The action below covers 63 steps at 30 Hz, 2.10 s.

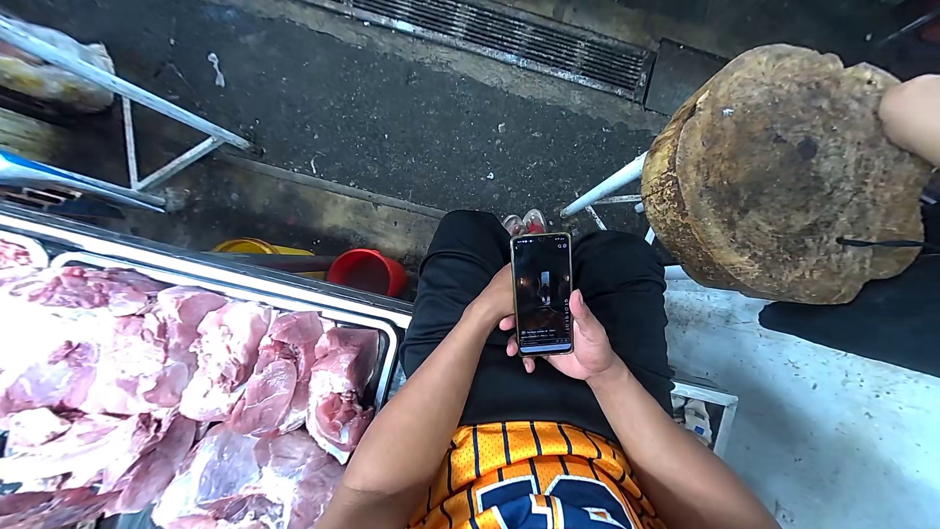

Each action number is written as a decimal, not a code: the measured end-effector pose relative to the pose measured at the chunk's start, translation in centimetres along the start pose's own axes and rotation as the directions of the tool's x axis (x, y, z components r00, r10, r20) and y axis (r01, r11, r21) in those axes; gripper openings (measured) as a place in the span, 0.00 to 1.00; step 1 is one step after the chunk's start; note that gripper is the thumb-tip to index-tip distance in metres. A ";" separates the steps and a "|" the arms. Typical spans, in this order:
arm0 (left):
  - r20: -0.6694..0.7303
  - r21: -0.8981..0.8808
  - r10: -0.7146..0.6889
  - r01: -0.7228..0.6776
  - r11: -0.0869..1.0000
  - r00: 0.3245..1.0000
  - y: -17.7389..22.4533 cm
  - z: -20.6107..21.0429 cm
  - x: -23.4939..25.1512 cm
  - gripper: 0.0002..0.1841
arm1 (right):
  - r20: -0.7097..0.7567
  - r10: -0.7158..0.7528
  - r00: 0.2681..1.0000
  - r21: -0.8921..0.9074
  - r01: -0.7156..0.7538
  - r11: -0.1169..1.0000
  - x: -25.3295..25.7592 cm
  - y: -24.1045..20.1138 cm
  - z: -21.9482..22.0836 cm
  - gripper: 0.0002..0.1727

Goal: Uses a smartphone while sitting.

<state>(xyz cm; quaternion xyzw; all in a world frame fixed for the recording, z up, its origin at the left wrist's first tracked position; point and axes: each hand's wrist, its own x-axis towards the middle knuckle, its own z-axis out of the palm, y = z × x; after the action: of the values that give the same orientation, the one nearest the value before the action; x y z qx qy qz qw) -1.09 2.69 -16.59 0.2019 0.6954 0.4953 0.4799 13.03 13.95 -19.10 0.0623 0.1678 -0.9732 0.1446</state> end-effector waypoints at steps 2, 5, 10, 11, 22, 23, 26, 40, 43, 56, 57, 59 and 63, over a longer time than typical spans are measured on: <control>0.001 0.021 -0.019 0.019 1.000 1.000 0.0 0.0 0.0 0.09 | 0.006 -0.001 1.000 -0.003 0.001 1.000 0.0 0.0 -0.1 0.42; 0.006 0.016 -0.016 0.016 1.000 1.000 0.0 0.0 0.0 0.08 | 0.003 0.000 1.000 -0.005 0.000 1.000 0.0 0.0 -0.1 0.43; 0.003 -0.015 -0.020 0.020 1.000 1.000 0.3 0.0 -0.2 0.09 | -0.002 -0.002 1.000 -0.024 0.002 1.000 -0.1 0.0 0.0 0.43; 0.002 -0.004 -0.018 0.018 1.000 1.000 0.3 0.0 -0.1 0.10 | -0.003 -0.005 1.000 -0.026 0.005 1.000 0.0 0.0 0.0 0.43; -0.022 -0.028 -0.143 0.142 0.989 0.990 1.0 0.1 -0.8 0.10 | -0.065 0.002 0.998 -0.050 -0.005 0.999 0.0 0.0 0.4 0.45; -0.019 -0.037 -0.122 0.121 0.992 0.992 1.0 0.1 -0.8 0.10 | -0.062 0.002 0.998 -0.060 -0.005 0.998 -0.1 0.0 0.4 0.45; 0.000 -0.027 -0.036 0.036 0.999 0.999 0.1 0.1 -0.4 0.09 | -0.018 -0.002 1.000 -0.062 0.000 0.998 -0.2 0.1 0.2 0.44; 0.012 0.021 0.045 -0.045 0.999 0.999 -0.2 -0.1 -0.3 0.11 | -0.005 -0.004 1.000 -0.044 0.004 0.999 -0.2 0.1 0.1 0.42; 0.006 0.034 0.053 -0.053 0.998 0.999 0.0 0.0 -0.3 0.10 | -0.006 -0.006 1.000 -0.041 0.006 0.999 -0.1 0.1 0.2 0.42; 0.015 0.064 -0.011 0.010 0.998 1.000 0.4 -0.1 -0.3 0.08 | -0.025 -0.002 1.000 -0.007 0.002 1.000 0.1 -0.1 0.5 0.54; 0.017 0.069 -0.009 0.008 0.998 1.000 0.3 -0.1 -0.3 0.09 | -0.023 -0.001 1.000 -0.007 0.001 1.000 0.1 -0.1 0.5 0.54; 0.010 0.061 -0.007 0.006 0.998 1.000 0.3 -0.1 -0.3 0.08 | -0.025 0.001 1.000 -0.007 -0.002 1.000 0.0 -0.1 0.5 0.53; 0.015 0.047 0.032 -0.032 0.998 0.999 -0.2 0.0 -0.1 0.09 | -0.025 -0.002 1.000 -0.009 0.001 1.000 0.0 -0.1 0.5 0.52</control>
<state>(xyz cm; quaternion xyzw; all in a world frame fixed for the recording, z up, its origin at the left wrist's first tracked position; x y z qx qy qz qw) -1.02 2.51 -16.69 0.2278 0.7000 0.4850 0.4722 12.93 13.86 -18.62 0.0737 0.1740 -0.9717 0.1420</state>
